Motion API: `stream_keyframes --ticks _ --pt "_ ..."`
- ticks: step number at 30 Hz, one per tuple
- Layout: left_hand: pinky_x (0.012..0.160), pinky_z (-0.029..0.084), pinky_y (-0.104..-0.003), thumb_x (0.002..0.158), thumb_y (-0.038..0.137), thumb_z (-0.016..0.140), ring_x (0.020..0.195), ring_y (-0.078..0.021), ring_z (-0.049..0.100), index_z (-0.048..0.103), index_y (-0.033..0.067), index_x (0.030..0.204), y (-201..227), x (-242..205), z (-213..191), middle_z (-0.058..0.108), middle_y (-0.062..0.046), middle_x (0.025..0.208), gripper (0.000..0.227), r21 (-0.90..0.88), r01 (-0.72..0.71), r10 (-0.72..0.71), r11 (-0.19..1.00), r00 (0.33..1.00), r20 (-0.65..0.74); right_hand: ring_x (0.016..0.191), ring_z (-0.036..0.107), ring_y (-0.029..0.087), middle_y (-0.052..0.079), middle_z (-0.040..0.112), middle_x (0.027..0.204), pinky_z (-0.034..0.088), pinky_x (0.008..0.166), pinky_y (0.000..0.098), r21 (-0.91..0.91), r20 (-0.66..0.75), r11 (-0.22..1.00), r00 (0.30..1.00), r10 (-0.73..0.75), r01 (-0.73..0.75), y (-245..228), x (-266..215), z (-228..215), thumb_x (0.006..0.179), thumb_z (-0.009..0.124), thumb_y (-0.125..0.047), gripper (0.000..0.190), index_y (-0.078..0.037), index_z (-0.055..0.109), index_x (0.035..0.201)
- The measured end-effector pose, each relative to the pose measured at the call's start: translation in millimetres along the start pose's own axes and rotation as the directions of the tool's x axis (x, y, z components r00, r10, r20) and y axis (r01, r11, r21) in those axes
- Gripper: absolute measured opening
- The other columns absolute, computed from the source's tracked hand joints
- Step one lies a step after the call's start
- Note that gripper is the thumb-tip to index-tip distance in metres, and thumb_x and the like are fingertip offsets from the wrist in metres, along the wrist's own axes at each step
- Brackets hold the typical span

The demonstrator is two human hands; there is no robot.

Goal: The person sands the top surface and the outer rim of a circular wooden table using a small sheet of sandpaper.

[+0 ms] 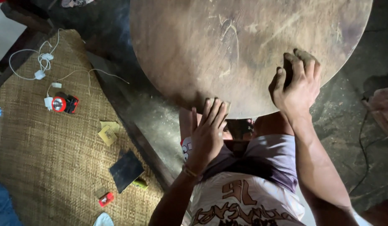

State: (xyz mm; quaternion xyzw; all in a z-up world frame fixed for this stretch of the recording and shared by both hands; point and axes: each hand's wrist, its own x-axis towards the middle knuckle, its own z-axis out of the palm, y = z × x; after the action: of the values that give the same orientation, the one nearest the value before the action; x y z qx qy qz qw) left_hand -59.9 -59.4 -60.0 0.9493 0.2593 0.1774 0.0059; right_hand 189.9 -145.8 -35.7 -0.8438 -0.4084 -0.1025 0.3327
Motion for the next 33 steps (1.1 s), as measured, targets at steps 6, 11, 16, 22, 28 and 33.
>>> stream_keyframes --ticks 6,11,16,22,28,33 --pt "0.130 0.021 -0.056 0.099 0.013 0.077 0.151 -0.0262 0.042 0.060 0.0125 0.146 10.8 44.0 -13.6 0.057 -0.005 0.154 0.050 -0.144 -0.006 0.002 0.990 1.000 -0.026 0.119 0.052 0.037 0.019 0.058 0.131 0.052 0.090 0.0509 0.014 -0.108 0.989 0.984 -0.142 0.145 -6.0 -3.0 -6.9 0.118 0.044 -0.033 0.044 0.002 0.068 0.127" --pt "0.128 0.013 -0.048 0.101 0.019 0.070 0.153 -0.0234 0.037 0.056 0.0127 0.150 16.8 -1.7 -24.3 0.051 -0.005 0.159 0.051 -0.097 -0.081 0.089 0.992 0.993 0.076 0.124 0.052 0.036 0.017 0.059 0.134 0.055 0.090 0.0516 0.025 -0.094 0.994 0.990 -0.104 0.107 -4.8 -3.5 -7.5 0.109 0.057 -0.018 0.028 0.000 0.067 0.128" --pt "0.127 0.020 -0.057 0.103 0.020 0.072 0.151 -0.0261 0.039 0.061 0.0139 0.145 29.6 30.0 -6.8 0.053 -0.005 0.155 0.043 -0.158 -0.035 0.029 0.987 0.999 -0.041 0.120 0.052 0.035 0.018 0.059 0.131 0.054 0.087 0.0485 -0.007 -0.114 0.987 0.981 -0.159 0.159 -2.8 -3.0 -4.1 0.113 0.051 -0.024 0.033 0.002 0.068 0.125" --pt "0.127 0.019 -0.059 0.101 0.017 0.069 0.149 -0.0262 0.043 0.059 0.0142 0.147 29.2 11.5 -31.7 0.056 -0.005 0.153 0.047 -0.113 -0.084 0.083 0.990 0.996 -0.011 0.118 0.052 0.039 0.021 0.058 0.131 0.052 0.089 0.0527 0.024 -0.125 0.985 0.978 -0.165 0.169 -5.7 2.4 -9.9 0.111 0.053 -0.018 0.030 0.003 0.067 0.128" --pt "0.128 0.021 -0.061 0.106 0.023 0.069 0.152 -0.0269 0.034 0.055 0.0131 0.149 35.4 35.4 -9.0 0.047 -0.005 0.158 0.046 -0.107 -0.082 0.080 0.991 0.996 -0.024 0.122 0.054 0.038 0.019 0.060 0.134 0.048 0.097 0.0517 0.033 -0.130 0.989 0.982 -0.140 0.146 -4.5 -2.0 -6.4 0.116 0.045 -0.032 0.042 0.002 0.068 0.125" --pt "0.119 0.031 -0.065 0.095 0.010 0.077 0.143 -0.0288 0.049 0.063 0.0098 0.141 31.2 18.3 -43.0 0.063 -0.007 0.145 0.048 -0.089 -0.151 0.150 0.984 0.989 -0.018 0.122 0.052 0.038 0.017 0.058 0.136 0.049 0.095 0.0520 0.042 -0.088 0.992 0.989 -0.116 0.120 -5.1 0.0 -7.7 0.114 0.049 -0.026 0.034 -0.001 0.067 0.129"
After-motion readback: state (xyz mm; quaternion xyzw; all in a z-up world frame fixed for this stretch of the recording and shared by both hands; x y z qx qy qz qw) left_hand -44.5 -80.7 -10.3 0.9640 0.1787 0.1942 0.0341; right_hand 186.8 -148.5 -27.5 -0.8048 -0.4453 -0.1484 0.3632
